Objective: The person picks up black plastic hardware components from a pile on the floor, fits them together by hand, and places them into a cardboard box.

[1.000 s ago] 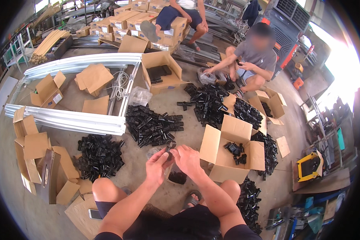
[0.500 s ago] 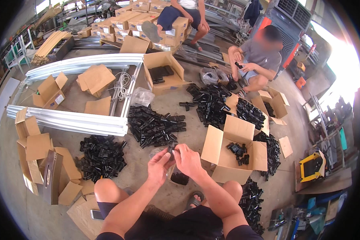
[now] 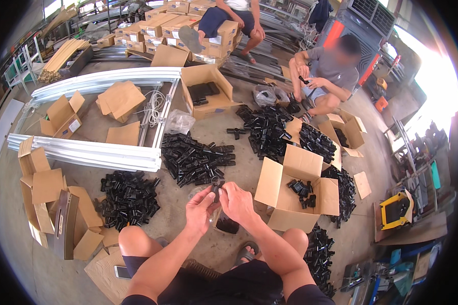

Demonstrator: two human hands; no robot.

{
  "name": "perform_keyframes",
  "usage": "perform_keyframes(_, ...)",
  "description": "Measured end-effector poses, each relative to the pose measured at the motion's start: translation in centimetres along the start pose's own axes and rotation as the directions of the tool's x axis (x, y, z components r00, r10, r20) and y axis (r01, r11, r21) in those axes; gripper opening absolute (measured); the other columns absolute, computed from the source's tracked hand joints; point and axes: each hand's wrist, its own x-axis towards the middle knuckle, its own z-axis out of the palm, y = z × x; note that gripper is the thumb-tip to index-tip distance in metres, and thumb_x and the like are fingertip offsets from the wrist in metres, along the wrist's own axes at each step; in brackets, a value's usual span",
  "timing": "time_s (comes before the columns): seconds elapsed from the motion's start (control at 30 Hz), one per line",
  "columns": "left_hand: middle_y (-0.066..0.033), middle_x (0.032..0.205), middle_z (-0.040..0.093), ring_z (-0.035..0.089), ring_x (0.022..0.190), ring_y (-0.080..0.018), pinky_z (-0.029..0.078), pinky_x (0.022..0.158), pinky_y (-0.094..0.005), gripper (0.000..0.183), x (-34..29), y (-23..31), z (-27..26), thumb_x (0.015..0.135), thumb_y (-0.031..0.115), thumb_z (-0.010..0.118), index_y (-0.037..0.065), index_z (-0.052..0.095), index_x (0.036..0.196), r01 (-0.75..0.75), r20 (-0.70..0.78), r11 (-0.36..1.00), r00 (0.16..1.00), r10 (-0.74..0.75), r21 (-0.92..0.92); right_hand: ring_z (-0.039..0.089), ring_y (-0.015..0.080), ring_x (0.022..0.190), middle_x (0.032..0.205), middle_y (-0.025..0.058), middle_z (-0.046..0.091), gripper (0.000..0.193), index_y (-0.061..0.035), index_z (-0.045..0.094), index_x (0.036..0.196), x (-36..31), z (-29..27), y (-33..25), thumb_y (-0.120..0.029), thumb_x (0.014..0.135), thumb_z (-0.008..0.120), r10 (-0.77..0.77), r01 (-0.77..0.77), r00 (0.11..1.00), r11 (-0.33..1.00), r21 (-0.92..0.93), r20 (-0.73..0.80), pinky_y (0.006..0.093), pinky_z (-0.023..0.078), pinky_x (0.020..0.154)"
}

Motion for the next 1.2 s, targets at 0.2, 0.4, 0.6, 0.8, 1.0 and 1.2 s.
perform_keyframes(0.2,-0.0127,0.115,0.071,0.071,0.101,-0.0218,0.063,0.088,-0.0402,0.024,-0.3,0.0,0.1,0.097,-0.001,0.065,-0.003,0.066,0.122,-0.005,0.0,1.0,1.0,0.005,0.005,0.067,0.0364,0.067,0.082,0.0143,0.067,0.017,-0.0038,0.059,0.092,0.1,0.1,0.6,-0.019,0.097,0.063,-0.034,0.042,0.997,0.992,-0.119,0.071,0.046,0.052,0.059)
perform_keyframes(0.4,-0.0104,0.112,0.072,0.072,0.097,-0.0202,0.065,0.084,-0.0378,0.021,-0.4,0.2,0.2,0.098,0.002,0.066,0.0,0.068,0.118,-0.011,0.017,1.0,1.0,0.011,-0.001,0.066,0.0344,0.067,0.087,0.0115,0.068,0.019,-0.0059,0.059,0.094,0.0,-0.7,-0.4,-0.024,0.098,0.063,-0.011,0.013,0.999,0.998,0.064,-0.038,0.0444,0.052,0.059)
perform_keyframes(0.6,-0.0102,0.112,0.072,0.072,0.097,-0.0204,0.065,0.083,-0.0374,0.021,-0.9,-0.1,0.5,0.098,0.002,0.066,0.0,0.068,0.118,0.003,0.004,1.0,1.0,-0.003,0.03,0.065,0.0341,0.064,0.074,0.0104,0.063,0.02,-0.0063,0.06,0.088,-0.4,0.5,0.4,-0.022,0.099,0.062,-0.045,0.04,0.998,0.994,-0.097,-0.047,0.045,0.051,0.057)
perform_keyframes(0.8,-0.0095,0.113,0.073,0.072,0.097,-0.0196,0.065,0.083,-0.0377,0.02,-0.2,0.0,0.0,0.097,0.002,0.066,0.001,0.068,0.117,-0.004,-0.02,1.0,1.0,0.004,-0.009,0.066,0.0326,0.067,0.071,0.0094,0.062,0.021,-0.0071,0.059,0.086,0.5,-1.0,-0.6,-0.024,0.098,0.063,-0.032,0.032,0.998,0.999,-0.001,-0.047,0.0452,0.051,0.058)
perform_keyframes(1.0,-0.0097,0.112,0.073,0.072,0.097,-0.0195,0.065,0.083,-0.0385,0.021,-0.4,-0.4,0.1,0.098,0.003,0.066,0.001,0.068,0.119,0.011,0.033,1.0,0.999,-0.012,0.027,0.068,0.0333,0.071,0.08,0.0115,0.066,0.018,-0.0064,0.059,0.092,-0.4,0.6,0.8,-0.023,0.097,0.065,-0.035,0.031,0.999,0.994,-0.103,-0.037,0.0433,0.052,0.059)
perform_keyframes(1.2,-0.0094,0.111,0.073,0.072,0.095,-0.019,0.065,0.084,-0.0389,0.022,-0.1,0.2,-0.3,0.097,0.003,0.067,0.001,0.068,0.119,-0.015,-0.041,1.0,0.999,0.015,-0.003,0.067,0.0335,0.07,0.082,0.0113,0.065,0.018,-0.0058,0.057,0.094,0.1,-1.0,-0.7,-0.022,0.097,0.064,-0.031,0.031,1.0,0.997,-0.071,0.005,0.0454,0.053,0.061)
